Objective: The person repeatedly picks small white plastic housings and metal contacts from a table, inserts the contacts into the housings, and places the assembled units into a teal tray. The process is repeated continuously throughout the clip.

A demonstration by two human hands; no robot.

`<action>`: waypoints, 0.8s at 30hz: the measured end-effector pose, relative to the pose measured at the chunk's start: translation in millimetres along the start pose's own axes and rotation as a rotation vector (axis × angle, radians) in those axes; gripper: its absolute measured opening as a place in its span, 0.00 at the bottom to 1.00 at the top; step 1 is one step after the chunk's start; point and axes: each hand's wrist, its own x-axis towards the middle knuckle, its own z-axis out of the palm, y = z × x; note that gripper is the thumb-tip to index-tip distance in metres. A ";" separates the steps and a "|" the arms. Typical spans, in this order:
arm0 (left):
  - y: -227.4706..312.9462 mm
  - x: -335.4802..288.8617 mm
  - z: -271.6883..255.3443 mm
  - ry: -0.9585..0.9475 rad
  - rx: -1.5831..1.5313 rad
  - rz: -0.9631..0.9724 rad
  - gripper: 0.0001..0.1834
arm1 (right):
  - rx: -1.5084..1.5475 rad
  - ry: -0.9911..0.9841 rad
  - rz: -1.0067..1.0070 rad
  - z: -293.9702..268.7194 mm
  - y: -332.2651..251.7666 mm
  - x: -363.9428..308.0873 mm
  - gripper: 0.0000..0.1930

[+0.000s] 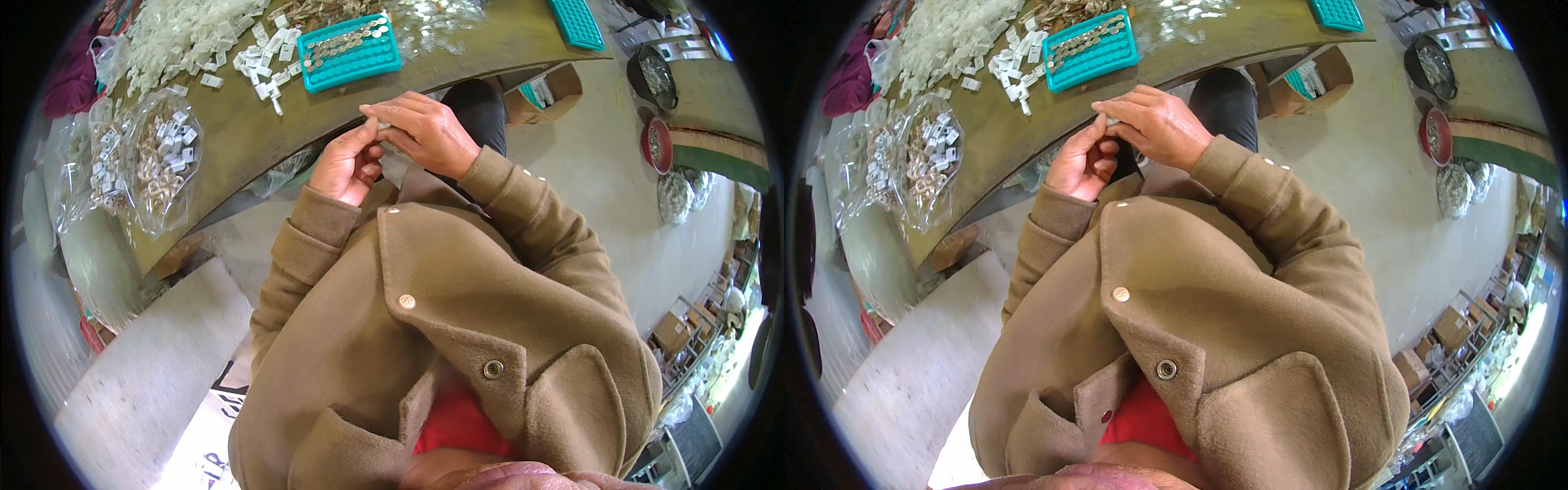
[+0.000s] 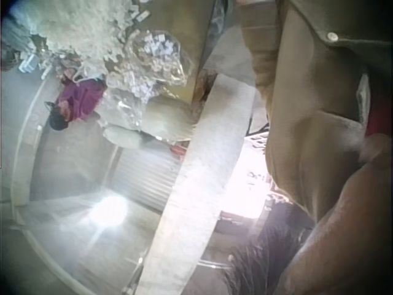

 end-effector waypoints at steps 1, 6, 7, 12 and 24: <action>-1.2 -0.1 2.8 0.105 0.077 -0.017 0.16 | -0.031 0.018 -0.034 -4.1 1.8 -4.0 0.20; -3.1 2.8 18.4 0.106 0.293 0.179 0.13 | -0.387 0.205 -0.051 -40.6 28.3 -20.0 0.19; -4.1 4.2 20.9 0.080 0.303 0.218 0.13 | -0.479 0.246 0.001 -46.7 35.1 -20.8 0.19; -4.1 13.2 23.8 0.013 0.211 0.198 0.16 | -0.675 0.219 0.037 -47.5 54.6 -10.6 0.18; -7.5 14.2 9.0 0.039 0.150 0.148 0.18 | -0.734 0.079 0.061 -42.6 58.5 -17.0 0.19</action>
